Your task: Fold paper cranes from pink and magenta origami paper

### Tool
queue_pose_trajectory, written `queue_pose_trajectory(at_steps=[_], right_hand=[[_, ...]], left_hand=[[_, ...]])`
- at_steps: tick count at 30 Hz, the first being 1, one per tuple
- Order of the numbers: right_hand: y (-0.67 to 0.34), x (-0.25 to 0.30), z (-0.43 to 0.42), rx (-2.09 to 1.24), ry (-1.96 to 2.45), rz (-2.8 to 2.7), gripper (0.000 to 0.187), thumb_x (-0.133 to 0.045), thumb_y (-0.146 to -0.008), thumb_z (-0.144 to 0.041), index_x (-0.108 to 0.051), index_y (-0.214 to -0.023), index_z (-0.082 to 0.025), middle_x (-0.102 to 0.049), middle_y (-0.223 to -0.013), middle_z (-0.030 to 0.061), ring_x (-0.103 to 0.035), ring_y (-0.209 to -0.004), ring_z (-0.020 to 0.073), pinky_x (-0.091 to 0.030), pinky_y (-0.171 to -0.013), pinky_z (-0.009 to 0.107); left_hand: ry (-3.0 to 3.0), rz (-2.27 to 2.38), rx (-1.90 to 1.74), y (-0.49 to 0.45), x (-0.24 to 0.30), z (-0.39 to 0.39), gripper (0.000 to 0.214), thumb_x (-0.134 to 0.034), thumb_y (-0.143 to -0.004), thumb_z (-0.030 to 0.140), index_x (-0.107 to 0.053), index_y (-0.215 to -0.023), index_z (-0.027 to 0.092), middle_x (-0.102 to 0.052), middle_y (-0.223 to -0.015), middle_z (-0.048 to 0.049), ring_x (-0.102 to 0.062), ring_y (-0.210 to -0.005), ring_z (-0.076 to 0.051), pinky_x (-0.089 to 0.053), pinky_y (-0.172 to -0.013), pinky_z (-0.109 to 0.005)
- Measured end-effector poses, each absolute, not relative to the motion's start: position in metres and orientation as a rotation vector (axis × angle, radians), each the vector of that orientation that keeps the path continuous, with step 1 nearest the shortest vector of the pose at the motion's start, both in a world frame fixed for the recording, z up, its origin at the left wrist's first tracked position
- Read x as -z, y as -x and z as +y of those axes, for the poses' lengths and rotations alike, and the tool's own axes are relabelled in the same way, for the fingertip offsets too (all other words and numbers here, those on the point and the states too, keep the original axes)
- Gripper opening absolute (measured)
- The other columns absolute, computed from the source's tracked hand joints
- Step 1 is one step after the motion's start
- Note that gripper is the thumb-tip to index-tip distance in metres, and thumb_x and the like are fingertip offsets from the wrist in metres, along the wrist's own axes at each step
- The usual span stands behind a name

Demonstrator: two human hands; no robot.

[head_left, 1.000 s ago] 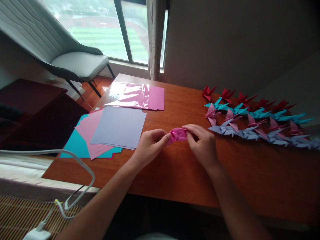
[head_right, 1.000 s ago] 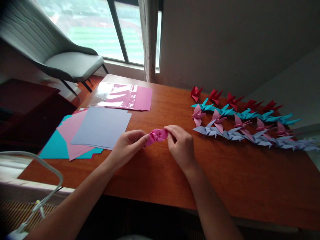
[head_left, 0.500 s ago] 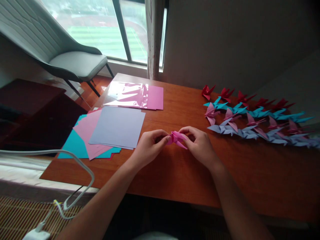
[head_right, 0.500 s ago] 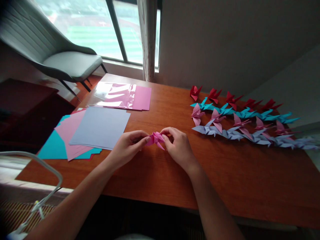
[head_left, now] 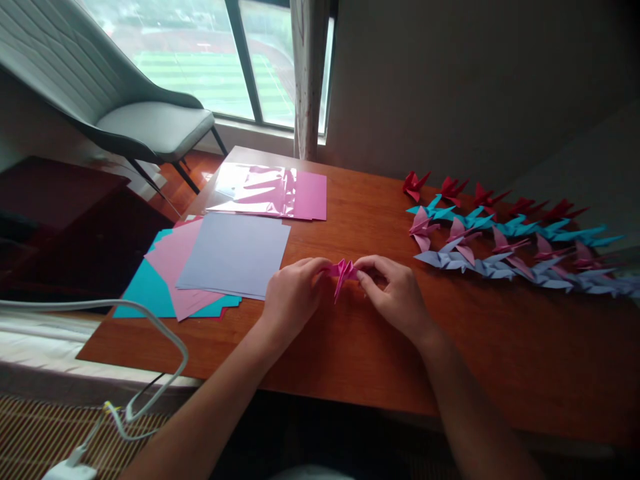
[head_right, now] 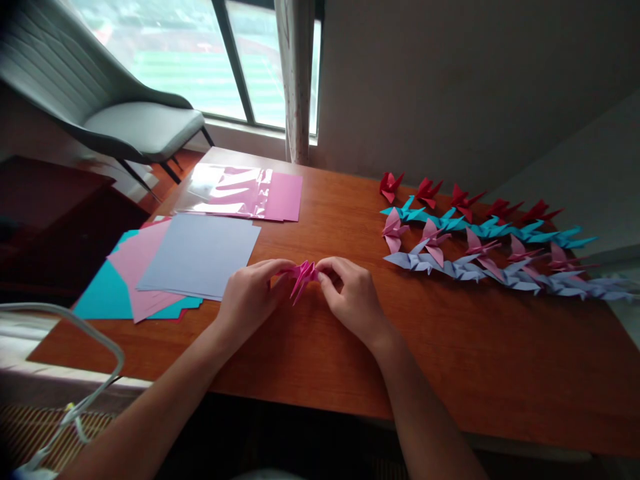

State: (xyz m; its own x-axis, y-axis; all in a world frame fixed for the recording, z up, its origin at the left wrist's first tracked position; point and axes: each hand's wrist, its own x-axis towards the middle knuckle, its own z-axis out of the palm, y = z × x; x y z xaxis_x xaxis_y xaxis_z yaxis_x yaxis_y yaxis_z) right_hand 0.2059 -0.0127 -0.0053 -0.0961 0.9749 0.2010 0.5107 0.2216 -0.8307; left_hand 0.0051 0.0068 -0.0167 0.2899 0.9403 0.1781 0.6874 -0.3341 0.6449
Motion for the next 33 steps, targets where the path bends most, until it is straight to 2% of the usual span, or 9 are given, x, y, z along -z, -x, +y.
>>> queue_pose_trajectory(at_steps=[3, 6, 10, 13, 16, 18, 28, 33], right_hand=[[-0.204, 0.006, -0.014, -0.768, 1.377, -1.729, 0.01, -0.06, -0.091, -0.024, -0.07, -0.094, -0.024, -0.073, -0.092, 0.0056, -0.069, -0.08, 0.0215, -0.054, -0.071, 0.034], [-0.204, 0.008, -0.015, -0.799, 1.372, -1.717, 0.011, -0.061, -0.091, -0.024, -0.068, -0.1, -0.024, -0.073, -0.094, 0.0058, -0.069, -0.083, 0.0214, -0.054, -0.073, 0.034], [-0.204, 0.008, -0.016, -0.856, 1.392, -1.626, 0.016, -0.065, -0.09, -0.029, -0.067, -0.105, -0.024, -0.071, -0.087, 0.0043, -0.067, -0.077, 0.0197, -0.053, -0.069, 0.032], [-0.205, 0.004, -0.017, -1.022, 1.331, -1.488, 0.015, -0.067, -0.089, -0.031, -0.067, -0.101, -0.023, -0.068, -0.079, 0.0013, -0.063, -0.068, 0.0159, -0.05, -0.062, 0.028], [-0.205, 0.0, -0.017, -1.319, 1.189, -1.227, 0.015, -0.07, -0.088, -0.035, -0.066, -0.095, -0.023, -0.062, -0.069, -0.003, -0.053, -0.054, 0.0107, -0.04, -0.047, 0.022], [-0.204, -0.001, -0.018, -1.457, 1.114, -1.086, 0.018, -0.074, -0.085, -0.037, -0.066, -0.091, -0.023, -0.061, -0.066, -0.0043, -0.048, -0.05, 0.0091, -0.035, -0.044, 0.021], [-0.2, -0.001, -0.016, -1.578, 1.045, -0.95, 0.018, -0.079, -0.081, -0.037, -0.069, -0.086, -0.023, -0.062, -0.068, -0.0038, -0.047, -0.051, 0.0077, -0.033, -0.044, 0.02], [-0.201, -0.002, -0.016, -1.636, 1.037, -0.93, 0.018, -0.08, -0.08, -0.036, -0.069, -0.085, -0.023, -0.061, -0.068, -0.0041, -0.046, -0.052, 0.0066, -0.032, -0.044, 0.019]], left_hand=[[-2.13, 1.394, -0.78, -0.007, 0.015, 0.006, 0.015, -0.059, -0.092, 0.021, -0.071, -0.1, 0.024, -0.076, -0.094, -0.0046, -0.066, -0.075, -0.017, -0.042, -0.067, -0.027], [-2.074, 1.265, -0.788, -0.009, 0.012, 0.005, 0.012, -0.058, -0.094, 0.024, -0.069, -0.091, 0.02, -0.073, -0.082, -0.004, -0.062, -0.068, -0.015, -0.042, -0.065, -0.025], [-1.942, 1.18, -0.777, -0.011, 0.005, 0.005, 0.018, -0.059, -0.093, 0.029, -0.067, -0.082, 0.018, -0.069, -0.074, -0.0031, -0.058, -0.065, -0.014, -0.04, -0.061, -0.024], [-1.753, 1.108, -0.778, -0.011, -0.001, 0.005, 0.023, -0.061, -0.092, 0.032, -0.066, -0.077, 0.017, -0.065, -0.068, -0.0013, -0.054, -0.061, -0.013, -0.038, -0.057, -0.023], [-1.43, 0.928, -0.745, -0.01, -0.006, 0.005, 0.028, -0.064, -0.091, 0.039, -0.064, -0.076, 0.015, -0.062, -0.065, 0.0003, -0.052, -0.057, -0.01, -0.038, -0.055, -0.022], [-1.259, 0.825, -0.712, -0.009, -0.008, 0.005, 0.03, -0.068, -0.089, 0.042, -0.063, -0.076, 0.015, -0.06, -0.063, 0.0017, -0.05, -0.054, -0.009, -0.038, -0.054, -0.021], [-1.008, 0.727, -0.692, -0.006, -0.006, 0.006, 0.033, -0.075, -0.085, 0.041, -0.061, -0.071, 0.014, -0.053, -0.055, 0.0047, -0.04, -0.048, -0.004, -0.03, -0.048, -0.019], [-0.957, 0.711, -0.666, -0.007, -0.008, 0.006, 0.034, -0.078, -0.082, 0.041, -0.061, -0.07, 0.014, -0.055, -0.056, 0.0042, -0.04, -0.045, -0.004, -0.029, -0.045, -0.018]])
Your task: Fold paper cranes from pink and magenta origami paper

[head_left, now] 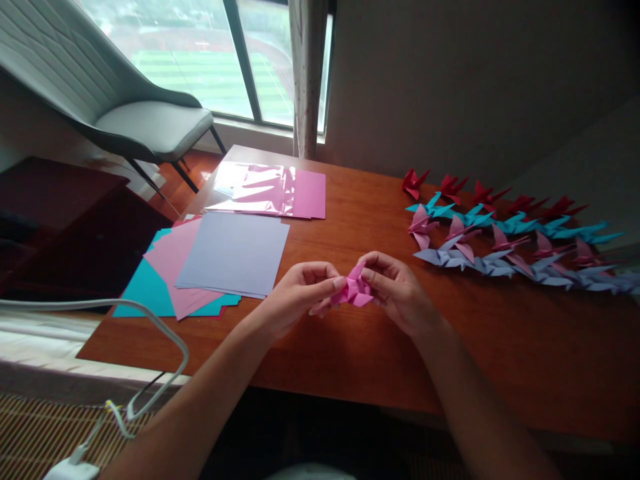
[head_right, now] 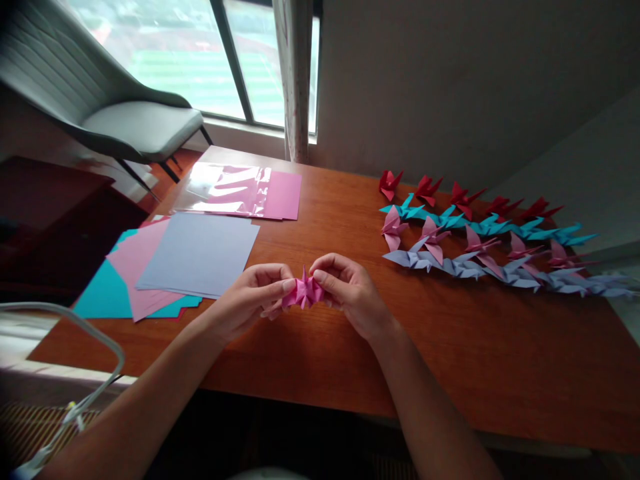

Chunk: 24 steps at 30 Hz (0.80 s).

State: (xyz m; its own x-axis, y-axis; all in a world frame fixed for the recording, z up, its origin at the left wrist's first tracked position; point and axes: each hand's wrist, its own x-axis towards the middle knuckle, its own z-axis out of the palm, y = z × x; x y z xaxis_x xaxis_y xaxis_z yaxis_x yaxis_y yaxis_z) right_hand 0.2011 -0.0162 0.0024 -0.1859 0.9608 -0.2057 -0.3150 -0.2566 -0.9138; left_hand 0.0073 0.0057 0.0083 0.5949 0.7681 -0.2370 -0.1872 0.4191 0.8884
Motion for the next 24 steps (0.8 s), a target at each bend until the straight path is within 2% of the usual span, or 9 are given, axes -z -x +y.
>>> queue_pose_trajectory(at_steps=[3, 10, 20, 24], right_hand=[[-0.1997, -0.0021, -0.0169, -1.599, 1.03, -0.946, 0.017, -0.077, -0.083, -0.035, -0.067, -0.086, -0.022, -0.062, -0.068, -0.0042, -0.048, -0.05, 0.006, -0.033, -0.042, 0.017], [-0.1972, -0.0023, -0.0174, -1.521, 1.004, -1.19, 0.015, -0.07, -0.089, -0.033, -0.067, -0.095, -0.02, -0.067, -0.067, -0.002, -0.058, -0.048, 0.0099, -0.045, -0.04, 0.019], [-0.1981, -0.002, -0.0172, -1.423, 1.1, -1.243, 0.018, -0.069, -0.09, -0.033, -0.067, -0.1, -0.019, -0.068, -0.066, -0.0019, -0.06, -0.047, 0.0101, -0.047, -0.039, 0.019], [-0.1992, -0.0021, -0.0176, -1.376, 1.149, -1.231, 0.02, -0.069, -0.09, -0.034, -0.063, -0.104, -0.021, -0.065, -0.062, -0.0053, -0.055, -0.041, 0.0085, -0.042, -0.036, 0.018]], left_hand=[[-0.929, 0.702, -0.691, -0.0072, -0.0087, 0.0057, 0.033, -0.079, -0.081, 0.039, -0.061, -0.068, 0.013, -0.057, -0.055, 0.003, -0.042, -0.044, -0.003, -0.029, -0.044, -0.017], [-0.82, 0.699, -0.808, -0.0037, -0.0089, 0.0081, 0.031, -0.08, -0.08, 0.035, -0.061, -0.066, 0.014, -0.061, -0.057, 0.0023, -0.044, -0.042, -0.003, -0.031, -0.04, -0.015], [-0.833, 0.763, -0.812, -0.0038, -0.0047, 0.0087, 0.028, -0.08, -0.08, 0.038, -0.067, -0.07, 0.015, -0.052, -0.05, 0.0058, -0.044, -0.04, -0.003, -0.032, -0.038, -0.013], [-0.871, 0.844, -0.826, -0.0047, -0.0046, 0.0087, 0.032, -0.081, -0.08, 0.04, -0.065, -0.068, 0.015, -0.054, -0.05, 0.0054, -0.042, -0.038, -0.003, -0.027, -0.035, -0.013]])
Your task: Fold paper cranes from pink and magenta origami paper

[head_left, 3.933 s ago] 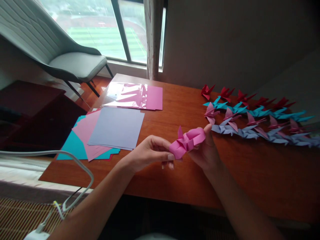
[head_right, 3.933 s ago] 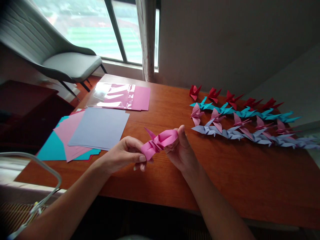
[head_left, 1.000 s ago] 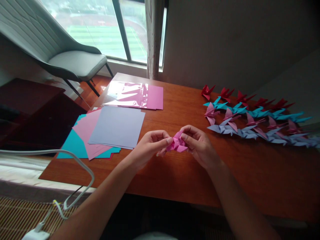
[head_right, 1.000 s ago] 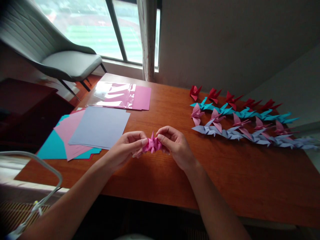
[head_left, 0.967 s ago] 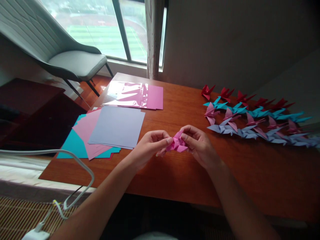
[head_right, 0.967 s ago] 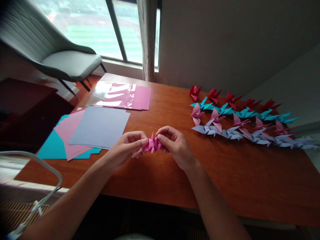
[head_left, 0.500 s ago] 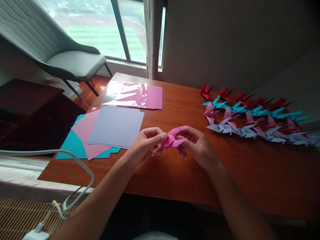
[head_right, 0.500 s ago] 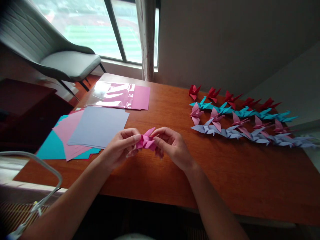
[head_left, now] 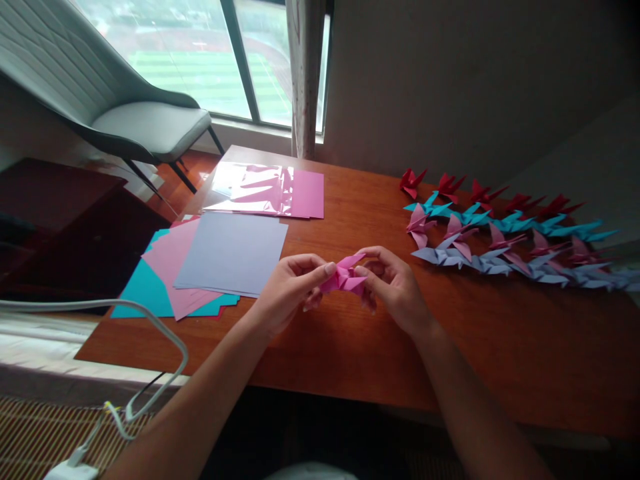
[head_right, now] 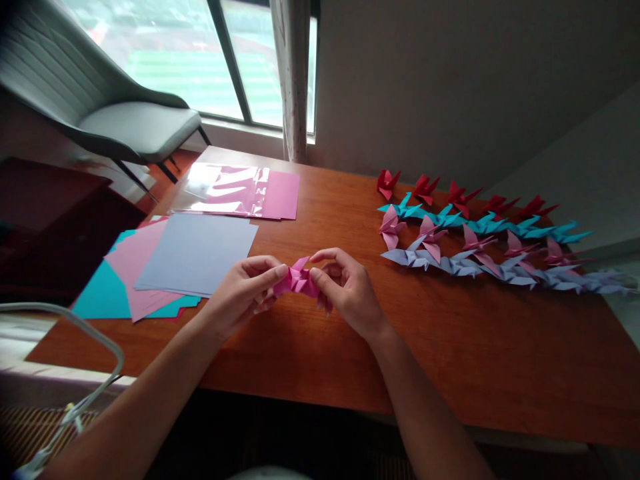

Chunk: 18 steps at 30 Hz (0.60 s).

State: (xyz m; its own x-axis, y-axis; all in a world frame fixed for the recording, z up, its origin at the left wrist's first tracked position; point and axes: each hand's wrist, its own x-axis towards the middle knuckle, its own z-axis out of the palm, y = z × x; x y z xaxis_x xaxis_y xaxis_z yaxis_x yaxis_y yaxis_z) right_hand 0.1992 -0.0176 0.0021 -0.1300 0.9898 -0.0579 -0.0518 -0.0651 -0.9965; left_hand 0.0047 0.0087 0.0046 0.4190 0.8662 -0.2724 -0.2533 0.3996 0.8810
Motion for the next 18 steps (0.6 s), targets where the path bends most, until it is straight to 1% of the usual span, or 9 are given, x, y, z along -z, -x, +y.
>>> queue_pose_trajectory(at_steps=[3, 6, 11, 15, 18], right_hand=[[-0.1995, -0.003, -0.0177, -1.309, 1.18, -1.234, 0.016, -0.069, -0.09, -0.031, -0.062, -0.101, -0.022, -0.061, -0.06, -0.0075, -0.048, -0.039, 0.0056, -0.036, -0.034, 0.015], [-0.1991, -0.0034, -0.0172, -1.26, 1.178, -1.245, 0.012, -0.069, -0.09, -0.03, -0.063, -0.096, -0.022, -0.057, -0.057, -0.0089, -0.045, -0.04, 0.0042, -0.033, -0.035, 0.014], [-0.2011, -0.0008, -0.0171, -1.285, 1.136, -1.253, 0.013, -0.069, -0.091, -0.033, -0.064, -0.098, -0.023, -0.059, -0.059, -0.0078, -0.049, -0.041, 0.0056, -0.034, -0.036, 0.016], [-0.2051, 0.0001, -0.0173, -1.257, 1.127, -1.261, 0.015, -0.071, -0.09, -0.033, -0.068, -0.1, -0.023, -0.061, -0.06, -0.0063, -0.052, -0.043, 0.0069, -0.036, -0.038, 0.017], [-0.2069, -0.0004, -0.0168, -1.211, 1.143, -1.24, 0.013, -0.072, -0.089, -0.033, -0.07, -0.098, -0.023, -0.06, -0.057, -0.0061, -0.051, -0.042, 0.007, -0.034, -0.037, 0.018]], left_hand=[[-0.903, 0.934, -0.832, -0.0062, -0.0053, 0.0082, 0.039, -0.082, -0.078, 0.044, -0.061, -0.064, 0.014, -0.054, -0.052, 0.0051, -0.037, -0.037, -0.001, -0.022, -0.034, -0.012], [-0.915, 0.948, -0.808, -0.0072, -0.0059, 0.0081, 0.042, -0.082, -0.077, 0.047, -0.06, -0.063, 0.014, -0.054, -0.054, 0.0049, -0.036, -0.038, -0.001, -0.02, -0.034, -0.012], [-0.874, 0.9, -0.84, -0.0057, -0.0053, 0.0094, 0.038, -0.081, -0.079, 0.042, -0.06, -0.064, 0.015, -0.051, -0.05, 0.0059, -0.038, -0.038, -0.002, -0.024, -0.035, -0.014], [-0.819, 0.835, -0.861, -0.0041, -0.0051, 0.0105, 0.036, -0.08, -0.081, 0.04, -0.06, -0.064, 0.015, -0.048, -0.047, 0.0071, -0.034, -0.036, -0.001, -0.022, -0.036, -0.014], [-0.806, 0.842, -0.883, -0.0041, -0.0043, 0.0115, 0.036, -0.081, -0.08, 0.039, -0.06, -0.063, 0.015, -0.05, -0.05, 0.0064, -0.035, -0.038, -0.001, -0.023, -0.037, -0.015]])
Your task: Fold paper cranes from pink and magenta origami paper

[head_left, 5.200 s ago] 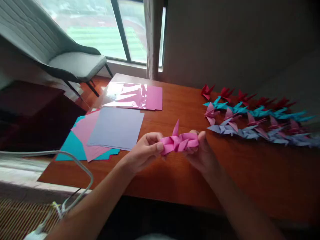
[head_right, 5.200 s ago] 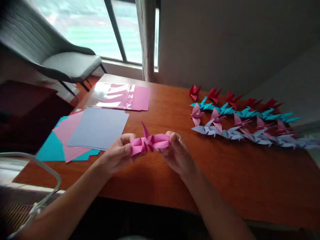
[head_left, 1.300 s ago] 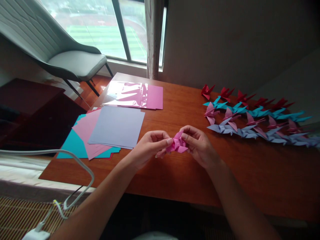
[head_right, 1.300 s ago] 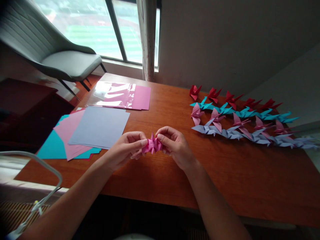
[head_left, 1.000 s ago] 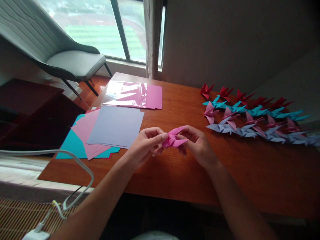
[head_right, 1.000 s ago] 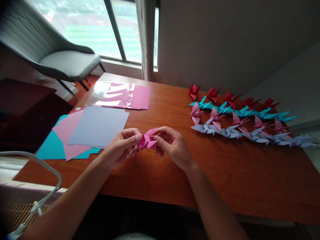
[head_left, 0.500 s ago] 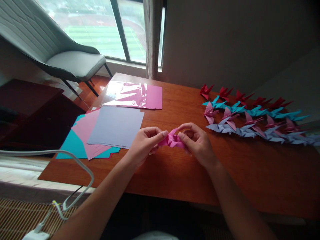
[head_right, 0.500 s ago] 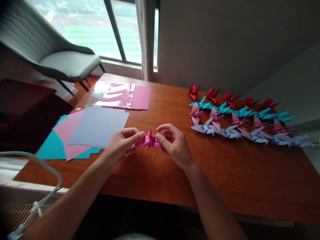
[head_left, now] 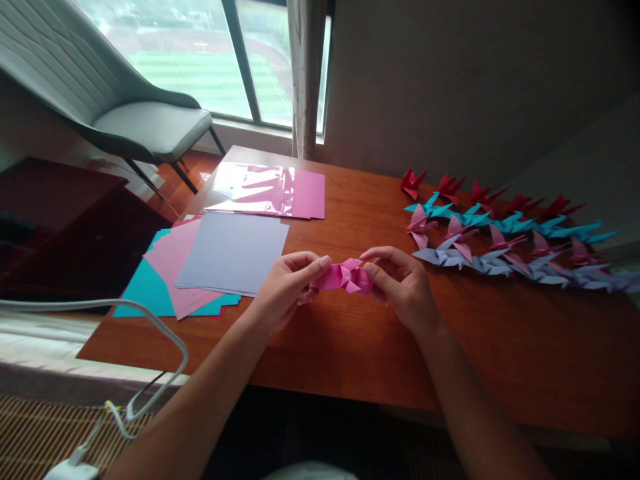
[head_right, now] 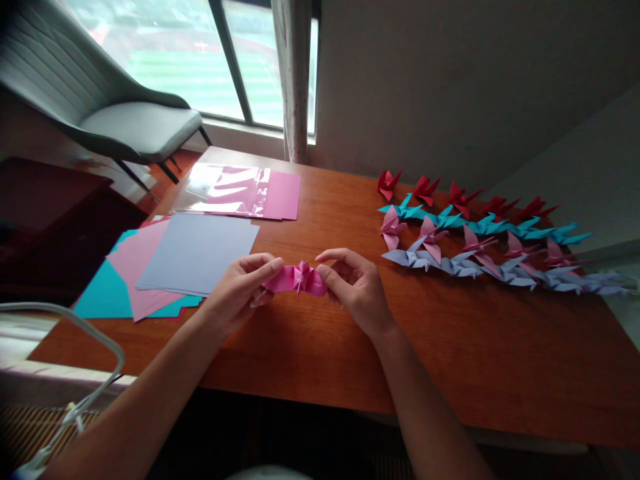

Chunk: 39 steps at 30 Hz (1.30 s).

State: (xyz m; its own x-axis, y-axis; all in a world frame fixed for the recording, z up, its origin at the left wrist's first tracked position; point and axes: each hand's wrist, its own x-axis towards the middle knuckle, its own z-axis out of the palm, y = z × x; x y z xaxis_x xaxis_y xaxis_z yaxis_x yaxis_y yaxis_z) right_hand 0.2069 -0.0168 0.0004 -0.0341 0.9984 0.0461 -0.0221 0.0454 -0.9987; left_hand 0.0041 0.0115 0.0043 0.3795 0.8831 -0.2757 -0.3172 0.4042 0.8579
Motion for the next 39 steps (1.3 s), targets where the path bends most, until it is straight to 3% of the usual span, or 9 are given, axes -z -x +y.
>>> queue_pose_trajectory(at_steps=[8, 12, 16, 20, 23, 29, 35, 39], right_hand=[[-0.206, 0.002, -0.015, -1.172, 1.17, -1.211, 0.013, -0.073, -0.087, -0.033, -0.07, -0.094, -0.022, -0.061, -0.059, -0.0055, -0.048, -0.042, 0.0071, -0.033, -0.037, 0.019], [-0.208, 0.001, -0.013, -1.073, 1.22, -1.158, 0.013, -0.073, -0.087, -0.033, -0.069, -0.09, -0.022, -0.062, -0.065, -0.004, -0.049, -0.049, 0.0077, -0.036, -0.042, 0.02], [-0.21, -0.002, -0.012, -0.961, 1.28, -1.173, 0.014, -0.073, -0.086, -0.035, -0.069, -0.091, -0.022, -0.062, -0.071, -0.0022, -0.051, -0.054, 0.0096, -0.039, -0.047, 0.022], [-0.211, -0.002, -0.011, -0.891, 1.347, -1.262, 0.017, -0.07, -0.087, -0.038, -0.069, -0.09, -0.022, -0.063, -0.072, -0.001, -0.053, -0.056, 0.0115, -0.041, -0.049, 0.024], [-0.213, 0.001, -0.011, -0.806, 1.395, -1.361, 0.016, -0.067, -0.09, -0.038, -0.07, -0.092, -0.022, -0.063, -0.07, -0.0008, -0.055, -0.058, 0.013, -0.042, -0.052, 0.026], [-0.216, 0.006, -0.011, -0.684, 1.445, -1.517, 0.019, -0.064, -0.092, -0.038, -0.071, -0.098, -0.021, -0.069, -0.075, 0.0018, -0.062, -0.063, 0.0155, -0.047, -0.057, 0.028], [-0.215, 0.008, -0.01, -0.796, 1.43, -1.461, 0.019, -0.064, -0.092, -0.04, -0.07, -0.094, -0.022, -0.063, -0.065, -0.0016, -0.055, -0.054, 0.0131, -0.042, -0.05, 0.026], [-0.214, 0.007, -0.01, -0.855, 1.403, -1.406, 0.018, -0.065, -0.091, -0.04, -0.068, -0.088, -0.022, -0.067, -0.073, 0.0013, -0.063, -0.064, 0.016, -0.049, -0.058, 0.028]], left_hand=[[-0.939, 0.913, -0.894, -0.004, -0.003, 0.012, 0.034, -0.077, -0.083, 0.042, -0.065, -0.068, 0.015, -0.057, -0.056, 0.0042, -0.039, -0.045, -0.003, -0.027, -0.042, -0.016], [-1.234, 0.913, -0.765, -0.005, -0.004, 0.01, 0.026, -0.074, -0.086, 0.04, -0.074, -0.079, 0.014, -0.07, -0.074, -0.0029, -0.056, -0.064, -0.01, -0.041, -0.058, -0.018], [-1.373, 0.827, -0.662, -0.006, 0.001, 0.009, 0.018, -0.072, -0.086, 0.031, -0.078, -0.09, 0.015, -0.075, -0.086, -0.0056, -0.063, -0.077, -0.014, -0.047, -0.07, -0.022], [-1.375, 0.879, -0.645, -0.005, 0.004, 0.01, 0.014, -0.07, -0.084, 0.024, -0.078, -0.092, 0.015, -0.073, -0.08, -0.0035, -0.06, -0.064, -0.011, -0.046, -0.058, -0.02], [-1.274, 0.899, -0.639, -0.005, 0.001, 0.009, 0.016, -0.071, -0.083, 0.028, -0.075, -0.091, 0.014, -0.068, -0.069, -0.0005, -0.057, -0.054, -0.01, -0.045, -0.05, -0.02], [-1.188, 0.896, -0.703, -0.004, -0.008, 0.01, 0.028, -0.076, -0.082, 0.04, -0.072, -0.082, 0.013, -0.068, -0.07, -0.0021, -0.058, -0.058, -0.009, -0.045, -0.052, -0.019], [-1.164, 0.898, -0.762, -0.003, -0.008, 0.011, 0.03, -0.075, -0.083, 0.042, -0.07, -0.077, 0.013, -0.066, -0.067, -0.001, -0.055, -0.057, -0.009, -0.04, -0.051, -0.018], [-1.157, 0.914, -0.761, -0.005, -0.009, 0.009, 0.035, -0.074, -0.084, 0.045, -0.067, -0.07, 0.014, -0.059, -0.056, 0.0019, -0.049, -0.05, -0.007, -0.034, -0.047, -0.018]])
